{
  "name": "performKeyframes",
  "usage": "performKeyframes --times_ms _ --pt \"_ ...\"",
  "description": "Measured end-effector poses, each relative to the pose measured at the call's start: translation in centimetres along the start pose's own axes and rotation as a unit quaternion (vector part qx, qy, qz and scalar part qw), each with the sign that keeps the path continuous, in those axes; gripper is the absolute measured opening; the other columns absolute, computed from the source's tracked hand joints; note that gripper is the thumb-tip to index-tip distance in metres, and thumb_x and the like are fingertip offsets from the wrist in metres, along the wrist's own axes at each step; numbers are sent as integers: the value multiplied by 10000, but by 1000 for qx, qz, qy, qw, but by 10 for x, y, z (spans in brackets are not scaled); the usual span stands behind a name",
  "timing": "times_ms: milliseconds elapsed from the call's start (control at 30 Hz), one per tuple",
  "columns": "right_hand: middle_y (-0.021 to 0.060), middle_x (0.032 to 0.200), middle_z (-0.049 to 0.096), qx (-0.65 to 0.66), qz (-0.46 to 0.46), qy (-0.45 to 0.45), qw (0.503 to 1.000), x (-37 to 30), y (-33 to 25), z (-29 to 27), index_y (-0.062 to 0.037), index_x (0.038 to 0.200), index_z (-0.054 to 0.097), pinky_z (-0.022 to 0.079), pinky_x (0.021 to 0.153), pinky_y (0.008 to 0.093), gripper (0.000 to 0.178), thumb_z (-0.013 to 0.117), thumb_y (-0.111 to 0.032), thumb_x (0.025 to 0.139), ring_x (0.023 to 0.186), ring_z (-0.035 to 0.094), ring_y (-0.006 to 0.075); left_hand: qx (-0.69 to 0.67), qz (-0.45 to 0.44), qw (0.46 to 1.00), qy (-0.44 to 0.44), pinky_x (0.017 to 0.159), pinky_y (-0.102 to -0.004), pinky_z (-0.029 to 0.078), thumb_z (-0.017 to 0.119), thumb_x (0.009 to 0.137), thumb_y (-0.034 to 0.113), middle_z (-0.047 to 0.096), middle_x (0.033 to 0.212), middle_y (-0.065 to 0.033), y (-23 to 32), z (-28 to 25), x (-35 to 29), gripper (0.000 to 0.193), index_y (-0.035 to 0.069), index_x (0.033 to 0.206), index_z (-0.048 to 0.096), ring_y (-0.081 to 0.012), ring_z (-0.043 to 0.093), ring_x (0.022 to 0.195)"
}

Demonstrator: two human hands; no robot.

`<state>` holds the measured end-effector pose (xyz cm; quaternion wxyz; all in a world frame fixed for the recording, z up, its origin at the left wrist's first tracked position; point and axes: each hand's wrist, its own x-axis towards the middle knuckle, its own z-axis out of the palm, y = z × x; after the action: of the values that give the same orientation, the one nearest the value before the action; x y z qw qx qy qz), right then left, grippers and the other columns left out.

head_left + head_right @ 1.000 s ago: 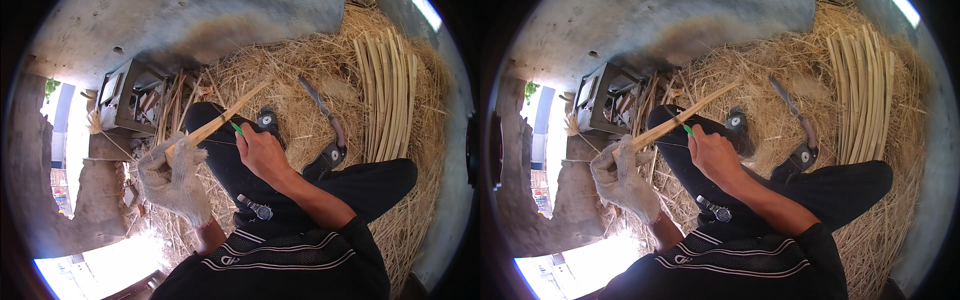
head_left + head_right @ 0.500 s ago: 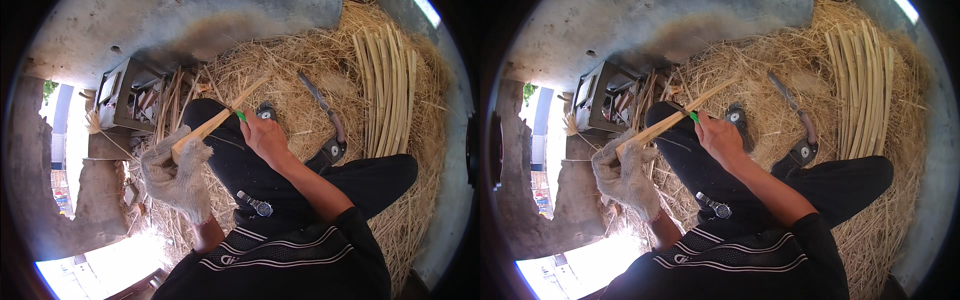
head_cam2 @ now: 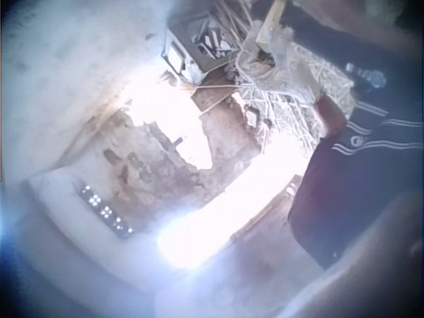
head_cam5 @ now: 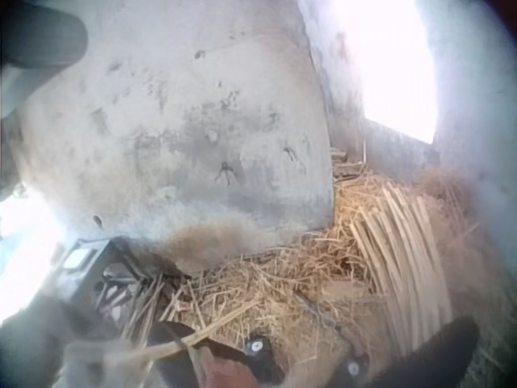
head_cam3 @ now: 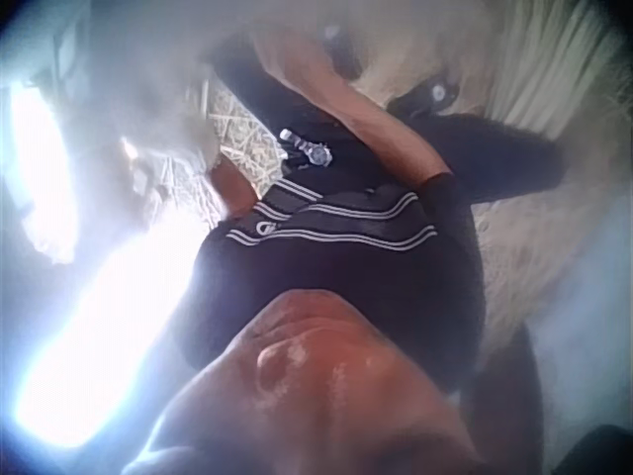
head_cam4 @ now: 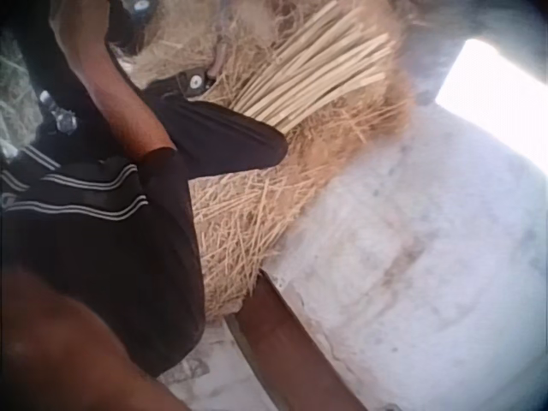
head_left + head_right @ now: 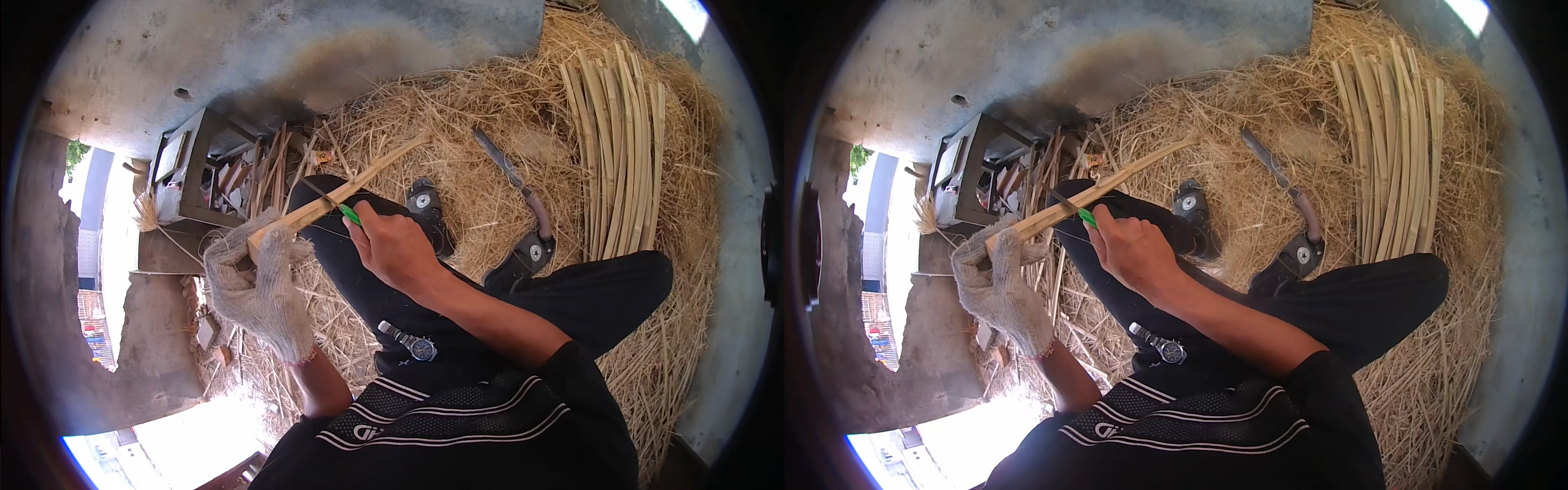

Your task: The person sits cross-legged on a straw-covered floor and uses a green utility knife to shave the surface of a thin bamboo stick. They hold the stick with a gloved left hand and scrape it with the right hand, occasionally switching to a larger knife to split the bamboo.

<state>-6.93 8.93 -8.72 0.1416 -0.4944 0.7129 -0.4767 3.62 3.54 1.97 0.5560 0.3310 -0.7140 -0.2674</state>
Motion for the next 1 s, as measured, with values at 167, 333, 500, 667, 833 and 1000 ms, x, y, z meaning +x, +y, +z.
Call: performKeyframes --times_ms 167,333,500,667,833,1000 --pt "216 601 604 -135 44 32 989 18 112 1 -26 998 509 505 524 546 269 525 -294 1002 598 637 445 30 2 998 -51 611 -253 604 805 775 3 717 960 -183 23 10 -17 329 -48 1028 602 -173 714 739" --pt "226 625 607 -7 104 8 995 12 61 -19 -13 1064 519 502 534 534 283 510 -291 1011 618 633 459 -8 3 999 -41 595 -241 598 818 763 20 715 945 -194 23 18 -14 349 -53 1024 599 -171 712 730" --pt "220 612 601 77 -50 89 992 -2 15 -25 -21 977 519 491 524 499 205 552 -223 989 590 616 437 -32 -6 999 -17 593 -236 592 818 764 26 717 931 -187 26 27 -14 342 -51 1016 600 -164 711 718" --pt "218 590 587 -56 93 59 992 6 54 -15 -54 953 551 495 530 508 160 567 -212 972 582 613 438 -7 5 999 -40 603 -236 589 832 747 41 722 930 -175 24 22 -13 364 -45 1017 605 -160 709 706" --pt "220 578 583 51 -4 58 997 5 13 -32 -46 961 547 493 520 539 181 555 -226 979 556 609 443 -1 25 999 -42 632 -245 586 801 773 58 717 955 -174 14 18 -15 339 -42 1031 605 -159 701 725" --pt "232 636 619 -90 107 13 990 5 50 -13 -75 1006 555 525 530 528 179 535 -250 981 596 640 439 64 53 991 -106 660 -269 580 680 898 60 698 1000 -165 7 5 -11 217 -43 1067 593 -159 684 722"
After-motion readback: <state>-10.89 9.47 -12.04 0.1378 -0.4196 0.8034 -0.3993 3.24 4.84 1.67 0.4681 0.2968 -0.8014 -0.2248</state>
